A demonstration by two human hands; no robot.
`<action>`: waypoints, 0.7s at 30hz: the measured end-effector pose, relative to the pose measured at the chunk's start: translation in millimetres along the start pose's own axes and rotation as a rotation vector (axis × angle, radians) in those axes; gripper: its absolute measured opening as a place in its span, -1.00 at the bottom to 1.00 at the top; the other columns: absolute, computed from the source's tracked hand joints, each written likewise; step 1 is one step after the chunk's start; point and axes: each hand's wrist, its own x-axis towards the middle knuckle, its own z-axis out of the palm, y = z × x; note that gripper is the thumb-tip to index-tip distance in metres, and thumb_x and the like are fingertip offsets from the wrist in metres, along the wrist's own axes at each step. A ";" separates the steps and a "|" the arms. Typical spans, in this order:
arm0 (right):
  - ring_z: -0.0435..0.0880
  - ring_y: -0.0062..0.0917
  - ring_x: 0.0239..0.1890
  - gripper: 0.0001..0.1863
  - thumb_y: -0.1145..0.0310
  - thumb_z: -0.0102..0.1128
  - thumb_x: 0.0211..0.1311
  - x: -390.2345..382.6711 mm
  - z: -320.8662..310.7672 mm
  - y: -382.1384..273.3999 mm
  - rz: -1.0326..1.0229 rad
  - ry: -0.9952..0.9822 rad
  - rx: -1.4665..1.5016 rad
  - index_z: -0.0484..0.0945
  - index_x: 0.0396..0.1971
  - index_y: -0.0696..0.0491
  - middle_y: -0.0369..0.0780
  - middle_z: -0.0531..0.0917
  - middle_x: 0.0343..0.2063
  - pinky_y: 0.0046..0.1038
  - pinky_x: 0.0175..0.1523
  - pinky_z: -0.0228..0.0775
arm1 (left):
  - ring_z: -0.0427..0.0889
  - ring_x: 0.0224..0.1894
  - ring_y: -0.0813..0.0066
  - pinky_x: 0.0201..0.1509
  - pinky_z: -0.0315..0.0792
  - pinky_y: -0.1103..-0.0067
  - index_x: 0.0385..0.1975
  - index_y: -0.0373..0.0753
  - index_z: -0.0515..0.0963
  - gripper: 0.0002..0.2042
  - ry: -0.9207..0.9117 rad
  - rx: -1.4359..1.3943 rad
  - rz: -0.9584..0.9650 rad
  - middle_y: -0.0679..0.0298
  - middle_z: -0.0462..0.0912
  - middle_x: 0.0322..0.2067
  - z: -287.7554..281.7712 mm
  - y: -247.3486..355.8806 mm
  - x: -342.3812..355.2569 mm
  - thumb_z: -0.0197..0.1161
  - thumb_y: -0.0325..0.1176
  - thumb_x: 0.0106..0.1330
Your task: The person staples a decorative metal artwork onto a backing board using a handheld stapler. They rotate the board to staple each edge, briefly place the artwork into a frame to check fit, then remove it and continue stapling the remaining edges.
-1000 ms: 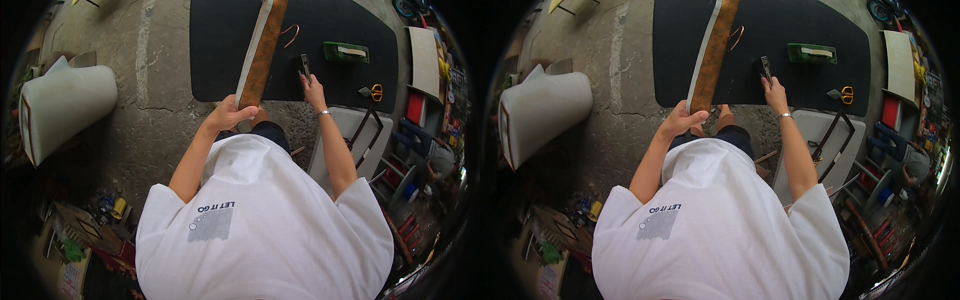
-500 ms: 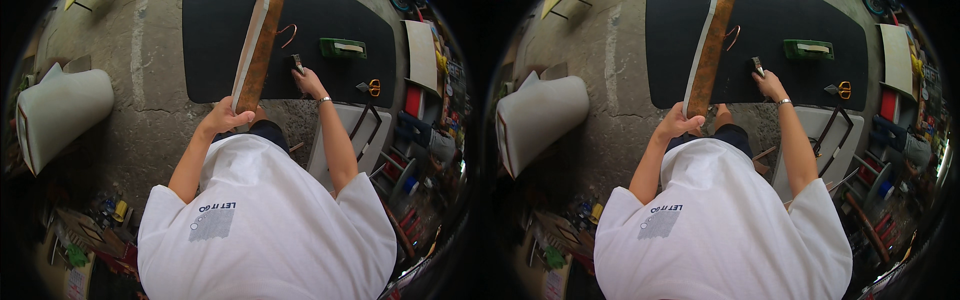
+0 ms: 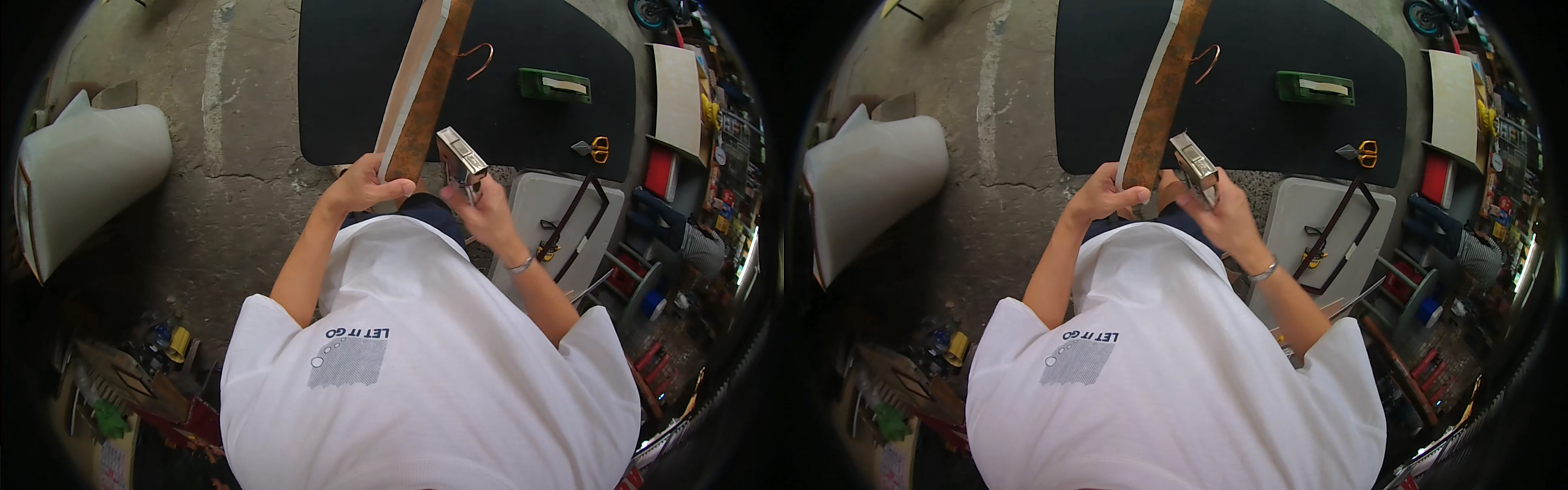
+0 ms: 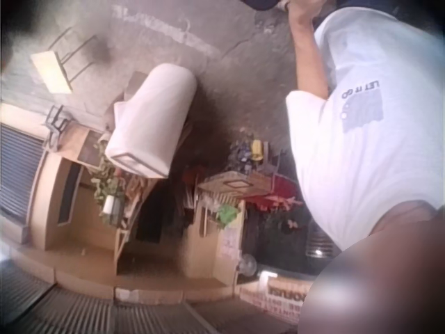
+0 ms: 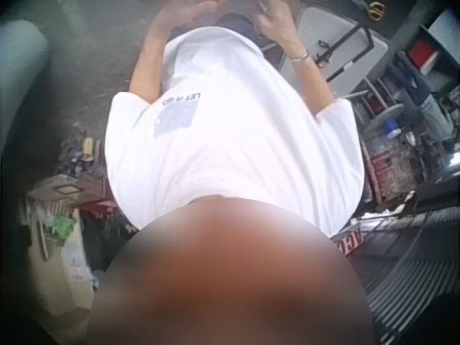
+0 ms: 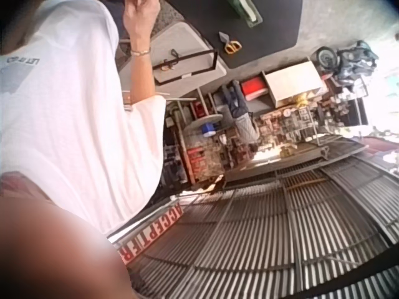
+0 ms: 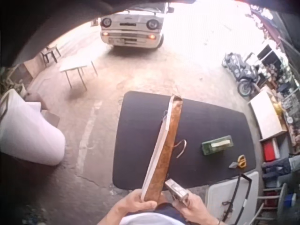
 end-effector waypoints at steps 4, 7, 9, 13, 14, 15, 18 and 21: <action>0.63 -0.61 -0.24 -0.42 0.25 0.60 0.03 -6.5 47.8 1.0 0.095 0.191 0.193 0.47 -0.03 0.15 -0.26 0.67 -0.27 -0.50 -0.10 0.50 | 0.60 -0.30 0.65 -0.23 0.52 0.63 -0.12 -0.33 0.63 -0.78 -0.028 -0.025 -0.015 0.34 0.69 -0.32 -5.8 1.1 -1.2 0.34 -0.34 0.35; 0.63 -0.63 -0.27 -0.42 0.27 0.61 0.02 -6.0 69.1 2.6 0.100 0.270 0.378 0.46 -0.05 0.14 -0.27 0.67 -0.29 -0.53 -0.14 0.52 | 0.60 -0.32 0.72 -0.30 0.51 0.70 -0.11 -0.33 0.64 -0.78 -0.015 -0.014 0.038 0.36 0.70 -0.31 -6.4 0.9 -2.4 0.33 -0.34 0.36; 0.63 -0.63 -0.28 -0.42 0.28 0.62 0.01 -6.5 75.0 8.2 0.085 0.290 0.417 0.46 -0.06 0.14 -0.28 0.67 -0.30 -0.54 -0.15 0.52 | 0.60 -0.28 0.71 -0.25 0.51 0.68 -0.09 -0.34 0.64 -0.78 -0.032 -0.041 -0.001 0.34 0.71 -0.28 -8.5 3.7 -4.1 0.31 -0.35 0.37; 0.64 -0.62 -0.30 -0.43 0.30 0.63 -0.01 -3.8 77.0 7.7 0.052 0.301 0.336 0.46 -0.08 0.14 -0.29 0.66 -0.32 -0.54 -0.17 0.52 | 0.60 -0.17 0.61 -0.08 0.50 0.58 -0.04 -0.35 0.61 -0.72 -0.045 -0.027 0.023 0.31 0.70 -0.21 -11.8 -3.3 -3.9 0.32 -0.30 0.37; 0.64 -0.62 -0.30 -0.43 0.30 0.63 -0.02 -2.8 76.5 5.9 0.058 0.298 0.321 0.46 -0.09 0.13 -0.29 0.66 -0.32 -0.53 -0.17 0.53 | 0.60 -0.16 0.61 -0.07 0.50 0.58 -0.04 -0.34 0.61 -0.72 -0.048 -0.022 0.026 0.30 0.70 -0.21 -13.3 -5.6 -3.7 0.32 -0.30 0.37; 0.64 -0.61 -0.30 -0.44 0.30 0.64 -0.02 -2.9 76.9 6.1 0.051 0.320 0.259 0.47 -0.10 0.13 -0.29 0.66 -0.33 -0.53 -0.17 0.52 | 0.60 -0.16 0.61 -0.06 0.50 0.58 -0.03 -0.34 0.61 -0.72 -0.051 -0.017 0.028 0.30 0.70 -0.20 -14.1 -5.1 -4.0 0.32 -0.30 0.37; 0.64 -0.60 -0.31 -0.45 0.31 0.64 -0.03 -3.4 78.7 1.9 0.069 0.361 0.126 0.47 -0.12 0.14 -0.28 0.65 -0.34 -0.51 -0.17 0.52 | 0.60 -0.15 0.61 -0.05 0.50 0.58 -0.03 -0.34 0.61 -0.72 -0.030 -0.043 0.038 0.31 0.70 -0.19 -12.2 -1.6 -5.4 0.31 -0.30 0.38; 0.64 -0.59 -0.32 -0.50 0.33 0.61 0.01 -3.7 80.1 -7.7 0.071 0.356 0.134 0.49 -0.13 0.14 -0.28 0.65 -0.36 -0.50 -0.18 0.52 | 0.59 -0.15 0.62 -0.03 0.49 0.59 -0.05 -0.34 0.62 -0.73 -0.036 -0.066 0.025 0.32 0.70 -0.20 -13.5 1.4 -6.9 0.31 -0.31 0.38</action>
